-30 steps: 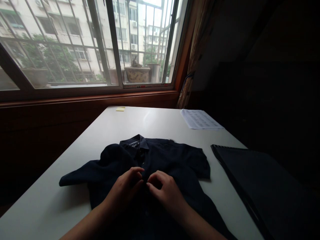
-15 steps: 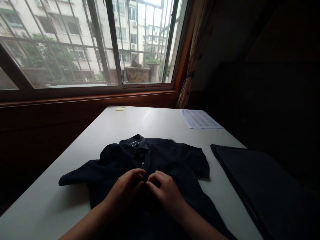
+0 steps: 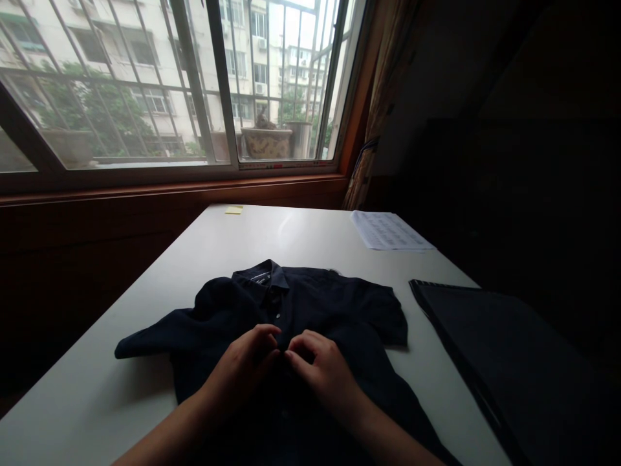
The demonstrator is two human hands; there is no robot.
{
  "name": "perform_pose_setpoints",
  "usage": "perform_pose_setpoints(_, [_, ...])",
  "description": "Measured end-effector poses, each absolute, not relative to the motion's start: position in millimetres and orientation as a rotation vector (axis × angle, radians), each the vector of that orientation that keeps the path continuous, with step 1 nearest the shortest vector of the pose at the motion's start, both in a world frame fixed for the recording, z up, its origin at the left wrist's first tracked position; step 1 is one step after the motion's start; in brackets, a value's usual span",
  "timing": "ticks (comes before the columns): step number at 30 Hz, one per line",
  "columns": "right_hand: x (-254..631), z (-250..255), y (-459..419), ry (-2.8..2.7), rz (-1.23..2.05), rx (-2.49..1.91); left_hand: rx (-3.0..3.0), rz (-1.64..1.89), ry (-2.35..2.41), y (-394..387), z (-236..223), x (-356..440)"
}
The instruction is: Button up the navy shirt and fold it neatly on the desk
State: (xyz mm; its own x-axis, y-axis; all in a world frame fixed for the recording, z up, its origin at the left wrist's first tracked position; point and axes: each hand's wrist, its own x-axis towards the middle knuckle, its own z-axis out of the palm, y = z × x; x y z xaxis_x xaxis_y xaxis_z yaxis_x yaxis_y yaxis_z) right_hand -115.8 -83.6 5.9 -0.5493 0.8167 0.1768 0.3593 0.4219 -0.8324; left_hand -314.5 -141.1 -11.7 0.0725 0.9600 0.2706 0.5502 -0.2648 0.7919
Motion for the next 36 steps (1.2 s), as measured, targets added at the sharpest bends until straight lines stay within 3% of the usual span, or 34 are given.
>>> perform_pose_setpoints(36, [-114.7,8.6,-83.4,-2.024,1.068,-1.0,1.799,1.128,1.496,-139.9,-7.0,-317.3])
